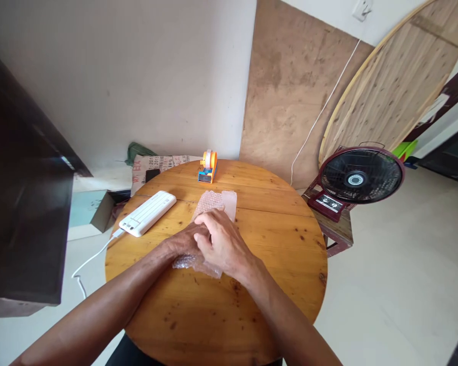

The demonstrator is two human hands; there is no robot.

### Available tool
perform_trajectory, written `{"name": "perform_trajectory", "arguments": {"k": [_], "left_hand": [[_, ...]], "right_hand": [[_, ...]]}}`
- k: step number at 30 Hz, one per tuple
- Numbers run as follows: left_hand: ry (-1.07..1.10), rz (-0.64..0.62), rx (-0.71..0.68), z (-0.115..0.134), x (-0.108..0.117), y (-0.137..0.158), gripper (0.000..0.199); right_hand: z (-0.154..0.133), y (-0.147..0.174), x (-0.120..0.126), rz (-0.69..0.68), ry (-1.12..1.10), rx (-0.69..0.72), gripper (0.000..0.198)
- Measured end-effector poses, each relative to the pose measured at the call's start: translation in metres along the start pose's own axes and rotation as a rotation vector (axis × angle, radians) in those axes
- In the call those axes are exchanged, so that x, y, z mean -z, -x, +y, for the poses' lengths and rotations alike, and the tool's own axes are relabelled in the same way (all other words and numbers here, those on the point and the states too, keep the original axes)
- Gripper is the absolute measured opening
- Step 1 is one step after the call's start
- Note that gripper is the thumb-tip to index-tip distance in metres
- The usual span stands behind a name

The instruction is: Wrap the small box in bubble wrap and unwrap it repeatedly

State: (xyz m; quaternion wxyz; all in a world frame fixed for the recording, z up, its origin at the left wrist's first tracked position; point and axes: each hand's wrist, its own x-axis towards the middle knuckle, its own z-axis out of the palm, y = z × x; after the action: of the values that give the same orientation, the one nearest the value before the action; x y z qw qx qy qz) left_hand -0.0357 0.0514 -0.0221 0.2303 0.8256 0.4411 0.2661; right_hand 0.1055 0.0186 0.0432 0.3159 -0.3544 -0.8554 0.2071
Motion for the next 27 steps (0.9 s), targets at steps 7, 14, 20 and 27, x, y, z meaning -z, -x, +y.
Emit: {"name": "perform_trajectory", "arguments": {"k": [7,14,20,27], "left_hand": [[-0.048,-0.136,-0.079,-0.013,-0.008,-0.006,0.091],[-0.047,-0.167,-0.035,-0.014,-0.007,-0.005,0.120],[-0.092,-0.254,-0.106,-0.021,-0.007,-0.004,0.105],[-0.207,-0.340,-0.097,-0.017,-0.006,-0.002,0.094]], "right_hand": [[0.048,0.001,0.002,-0.155,0.354,-0.237,0.060],[0.057,0.027,0.017,-0.191,0.418,-0.315,0.033],[0.070,0.076,0.055,0.128,0.319,-0.534,0.038],[0.120,0.126,0.088,0.086,0.613,-0.669,0.056]]}}
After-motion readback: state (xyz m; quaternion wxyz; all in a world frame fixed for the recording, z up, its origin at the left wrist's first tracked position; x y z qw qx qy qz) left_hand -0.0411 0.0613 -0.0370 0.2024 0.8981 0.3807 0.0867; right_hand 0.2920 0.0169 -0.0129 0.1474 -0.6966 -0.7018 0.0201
